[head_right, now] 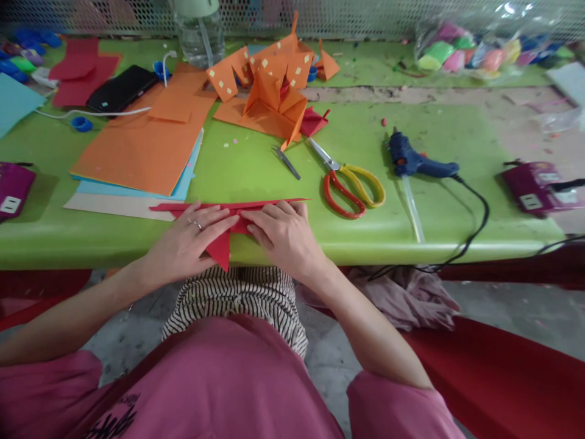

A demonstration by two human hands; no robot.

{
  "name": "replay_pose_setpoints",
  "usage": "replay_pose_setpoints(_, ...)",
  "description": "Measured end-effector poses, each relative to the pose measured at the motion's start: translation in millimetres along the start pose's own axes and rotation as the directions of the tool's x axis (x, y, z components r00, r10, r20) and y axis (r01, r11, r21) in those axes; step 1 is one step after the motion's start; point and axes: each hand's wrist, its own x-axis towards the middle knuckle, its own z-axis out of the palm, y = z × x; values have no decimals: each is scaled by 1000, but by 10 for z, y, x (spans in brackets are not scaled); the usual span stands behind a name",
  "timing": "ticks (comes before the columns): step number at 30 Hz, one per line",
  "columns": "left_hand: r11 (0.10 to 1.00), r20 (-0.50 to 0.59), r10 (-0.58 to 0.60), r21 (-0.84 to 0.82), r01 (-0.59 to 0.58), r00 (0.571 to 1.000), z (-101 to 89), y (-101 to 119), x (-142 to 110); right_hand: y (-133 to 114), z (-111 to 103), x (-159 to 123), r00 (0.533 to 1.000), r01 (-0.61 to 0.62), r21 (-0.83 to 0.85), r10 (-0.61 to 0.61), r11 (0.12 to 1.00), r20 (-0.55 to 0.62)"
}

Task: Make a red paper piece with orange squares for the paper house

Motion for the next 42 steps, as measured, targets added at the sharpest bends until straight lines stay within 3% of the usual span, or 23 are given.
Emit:
replay_pose_setpoints(15, 996, 49, 32, 80, -36, 998, 6, 29, -18, 53, 70, 13, 994, 33, -56, -38, 998, -105)
replay_pose_setpoints(26, 994, 42, 31, 102, -35, 999, 15, 43, -18, 117, 45, 82, 993, 106, 35, -104, 994, -48)
replay_pose_setpoints(31, 994, 40, 40, 105, -44, 998, 7, 47, -13, 35, 31, 8, 997, 12, 28, -10, 1000, -76)
replay_pose_setpoints(42, 997, 47, 19, 72, -22, 999, 22, 41, -31, -55, -41, 122, 981, -183, 334, 193, 925, 2)
